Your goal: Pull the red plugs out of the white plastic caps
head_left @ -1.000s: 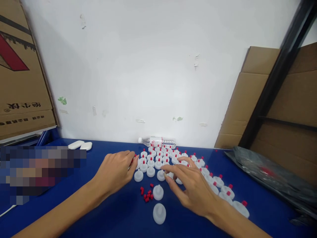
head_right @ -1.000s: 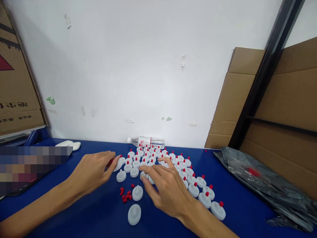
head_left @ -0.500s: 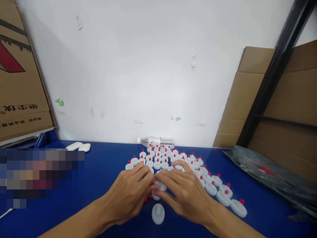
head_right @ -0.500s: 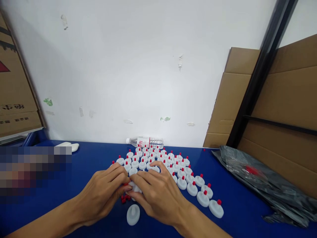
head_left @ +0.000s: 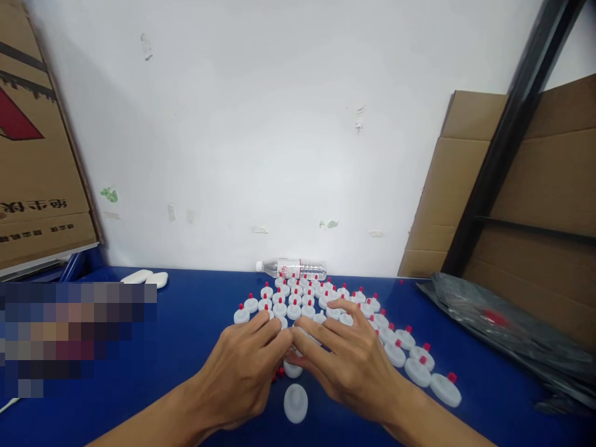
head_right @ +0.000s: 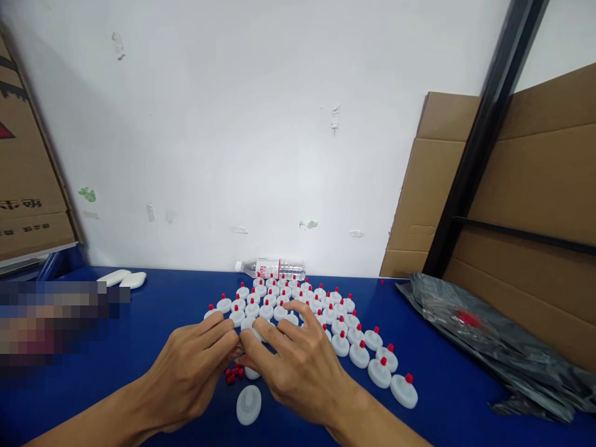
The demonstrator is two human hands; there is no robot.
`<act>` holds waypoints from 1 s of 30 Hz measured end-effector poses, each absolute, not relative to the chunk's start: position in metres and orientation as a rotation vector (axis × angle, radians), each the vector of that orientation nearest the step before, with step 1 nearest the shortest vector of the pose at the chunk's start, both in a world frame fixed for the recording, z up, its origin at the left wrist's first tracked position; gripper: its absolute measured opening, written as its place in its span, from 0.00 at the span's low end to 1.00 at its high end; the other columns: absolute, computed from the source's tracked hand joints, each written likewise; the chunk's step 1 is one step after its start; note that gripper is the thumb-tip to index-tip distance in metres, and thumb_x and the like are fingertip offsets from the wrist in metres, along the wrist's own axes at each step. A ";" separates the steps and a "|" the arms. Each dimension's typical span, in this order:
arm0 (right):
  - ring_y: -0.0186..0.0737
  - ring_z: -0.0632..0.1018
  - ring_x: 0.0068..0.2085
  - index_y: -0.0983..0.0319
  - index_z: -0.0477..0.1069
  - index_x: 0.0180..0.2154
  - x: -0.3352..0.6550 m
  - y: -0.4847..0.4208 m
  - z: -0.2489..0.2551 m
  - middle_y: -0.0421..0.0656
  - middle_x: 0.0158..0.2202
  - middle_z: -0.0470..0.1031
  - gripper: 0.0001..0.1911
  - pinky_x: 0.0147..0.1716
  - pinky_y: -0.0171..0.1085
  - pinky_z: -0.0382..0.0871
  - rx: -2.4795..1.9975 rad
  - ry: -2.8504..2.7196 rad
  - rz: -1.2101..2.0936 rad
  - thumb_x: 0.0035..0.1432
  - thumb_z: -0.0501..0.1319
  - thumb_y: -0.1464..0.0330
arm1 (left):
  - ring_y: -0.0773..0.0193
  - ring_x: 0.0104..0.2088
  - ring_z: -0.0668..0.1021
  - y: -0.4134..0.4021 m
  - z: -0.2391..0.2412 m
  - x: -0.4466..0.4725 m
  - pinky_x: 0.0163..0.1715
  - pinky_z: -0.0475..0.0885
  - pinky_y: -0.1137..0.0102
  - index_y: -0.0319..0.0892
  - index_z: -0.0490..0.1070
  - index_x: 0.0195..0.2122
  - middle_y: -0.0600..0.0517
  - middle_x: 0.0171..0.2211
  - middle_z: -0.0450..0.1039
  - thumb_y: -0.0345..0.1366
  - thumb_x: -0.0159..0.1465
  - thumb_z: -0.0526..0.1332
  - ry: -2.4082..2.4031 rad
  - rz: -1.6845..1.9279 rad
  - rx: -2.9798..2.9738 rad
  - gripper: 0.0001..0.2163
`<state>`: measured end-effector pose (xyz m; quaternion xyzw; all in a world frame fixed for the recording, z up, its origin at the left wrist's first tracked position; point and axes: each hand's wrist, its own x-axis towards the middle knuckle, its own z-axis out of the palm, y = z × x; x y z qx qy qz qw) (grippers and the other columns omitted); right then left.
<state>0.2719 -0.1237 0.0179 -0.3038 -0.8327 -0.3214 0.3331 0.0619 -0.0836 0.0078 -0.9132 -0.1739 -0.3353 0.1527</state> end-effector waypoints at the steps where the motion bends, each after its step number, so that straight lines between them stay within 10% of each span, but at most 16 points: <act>1: 0.34 0.78 0.31 0.61 0.73 0.47 0.271 -0.124 0.018 0.40 0.44 0.82 0.07 0.54 0.46 0.61 -0.795 -2.166 -0.847 0.70 0.59 0.68 | 0.58 0.29 0.66 -0.084 0.007 0.063 0.25 0.57 0.66 0.45 0.56 0.35 0.52 0.29 0.65 0.22 0.62 0.50 -0.512 -0.968 -2.613 0.09; 14: 0.38 0.82 0.35 0.59 0.72 0.49 0.317 -0.096 0.021 0.43 0.47 0.82 0.08 0.53 0.47 0.60 -1.004 -2.041 -0.899 0.70 0.59 0.70 | 0.61 0.29 0.65 -0.069 0.016 0.043 0.27 0.56 0.66 0.44 0.57 0.29 0.54 0.25 0.62 0.33 0.75 0.43 -0.927 -0.938 -2.836 0.15; 30: 0.39 0.82 0.43 0.59 0.68 0.56 0.296 -0.105 0.010 0.45 0.47 0.82 0.14 0.61 0.48 0.57 -0.878 -2.215 -0.573 0.71 0.58 0.67 | 0.58 0.41 0.74 -0.075 0.011 0.050 0.34 0.65 0.67 0.48 0.67 0.51 0.52 0.41 0.72 0.35 0.72 0.56 -0.941 -0.741 -2.980 0.08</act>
